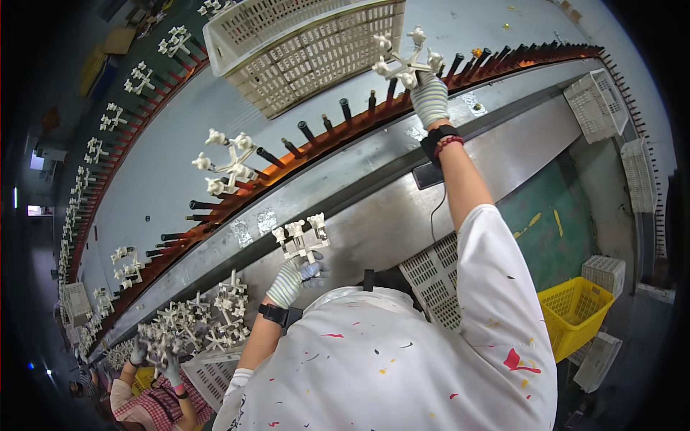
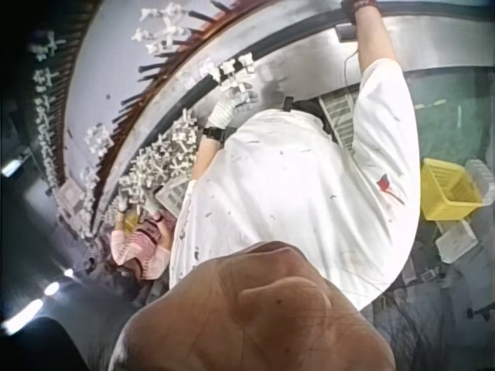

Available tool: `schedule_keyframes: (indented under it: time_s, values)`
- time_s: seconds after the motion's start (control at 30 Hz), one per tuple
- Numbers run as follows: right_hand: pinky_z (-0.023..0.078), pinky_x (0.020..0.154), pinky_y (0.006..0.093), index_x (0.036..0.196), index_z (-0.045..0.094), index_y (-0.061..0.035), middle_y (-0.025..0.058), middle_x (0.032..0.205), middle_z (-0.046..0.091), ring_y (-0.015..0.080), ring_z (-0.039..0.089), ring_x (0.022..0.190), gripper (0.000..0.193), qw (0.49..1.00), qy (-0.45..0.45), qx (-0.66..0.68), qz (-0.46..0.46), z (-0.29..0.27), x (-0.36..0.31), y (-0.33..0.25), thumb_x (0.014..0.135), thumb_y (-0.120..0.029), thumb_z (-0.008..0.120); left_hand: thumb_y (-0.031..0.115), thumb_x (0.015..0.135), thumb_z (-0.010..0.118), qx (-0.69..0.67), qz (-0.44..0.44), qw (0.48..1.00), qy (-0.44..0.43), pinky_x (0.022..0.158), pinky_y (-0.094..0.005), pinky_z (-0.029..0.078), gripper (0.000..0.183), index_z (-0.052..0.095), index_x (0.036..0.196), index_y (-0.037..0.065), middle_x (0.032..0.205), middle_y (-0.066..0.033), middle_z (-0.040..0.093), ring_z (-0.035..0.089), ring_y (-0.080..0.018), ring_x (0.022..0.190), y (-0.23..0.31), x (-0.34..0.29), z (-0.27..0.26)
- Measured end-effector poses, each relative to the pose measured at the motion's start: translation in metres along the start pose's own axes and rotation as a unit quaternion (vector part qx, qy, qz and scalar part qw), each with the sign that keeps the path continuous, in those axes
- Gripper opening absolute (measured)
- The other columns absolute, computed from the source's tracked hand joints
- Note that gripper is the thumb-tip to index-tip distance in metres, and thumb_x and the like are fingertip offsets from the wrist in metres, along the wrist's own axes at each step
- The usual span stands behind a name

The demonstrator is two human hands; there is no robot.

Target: Picking up white star-shaped plastic components from a crate and mounting them onto individual spindles on a moving conveyor belt.

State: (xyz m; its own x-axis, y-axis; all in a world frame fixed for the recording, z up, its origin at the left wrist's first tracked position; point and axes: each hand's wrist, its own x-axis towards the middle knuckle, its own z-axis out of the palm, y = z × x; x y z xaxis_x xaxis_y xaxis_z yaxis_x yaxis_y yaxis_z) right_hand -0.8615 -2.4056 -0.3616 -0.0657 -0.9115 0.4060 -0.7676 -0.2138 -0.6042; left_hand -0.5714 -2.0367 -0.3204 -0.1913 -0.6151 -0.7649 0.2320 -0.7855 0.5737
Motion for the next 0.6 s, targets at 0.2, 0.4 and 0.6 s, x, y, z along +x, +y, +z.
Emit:
schedule_keyframes:
  time_s: [0.2,0.4,0.6]
  values:
    - [0.044,0.075,0.0375,0.099,0.06,-0.0016,0.0213,0.092,0.061,0.0366,0.056,0.088,0.027,0.953,-0.015,0.211,0.217,0.046,-0.007,0.006,0.078,-0.019,0.058,0.024,0.08,0.064,-0.009,0.037,0.999,0.009,0.071,-0.0318,0.052,0.039,0.046,0.109,0.005,0.095,-0.0127,0.059,0.06,-0.0219,0.088,0.024,0.019,0.032]
    - [0.045,0.065,0.0386,0.08,0.056,-0.0003,0.0171,0.076,0.06,0.0313,0.058,0.072,0.021,0.957,-0.237,0.12,0.118,-0.03,-0.071,-0.007,0.077,-0.021,0.057,0.025,0.079,0.064,-0.002,0.134,0.99,0.044,0.059,-0.0251,0.052,0.046,0.044,0.111,-0.001,0.087,-0.013,0.059,0.061,-0.0177,0.073,0.055,0.055,0.081]
    - [0.042,0.086,0.0297,0.121,0.045,-0.008,0.0026,0.109,0.054,0.0136,0.051,0.099,0.047,0.483,-0.475,0.649,0.346,-0.09,-0.15,-0.036,0.081,-0.028,0.061,0.023,0.079,0.062,0.289,0.176,0.937,0.088,0.051,-0.0275,0.049,0.027,0.058,0.089,-0.002,0.069,-0.0108,0.06,0.059,-0.0169,0.057,0.084,0.116,0.143]
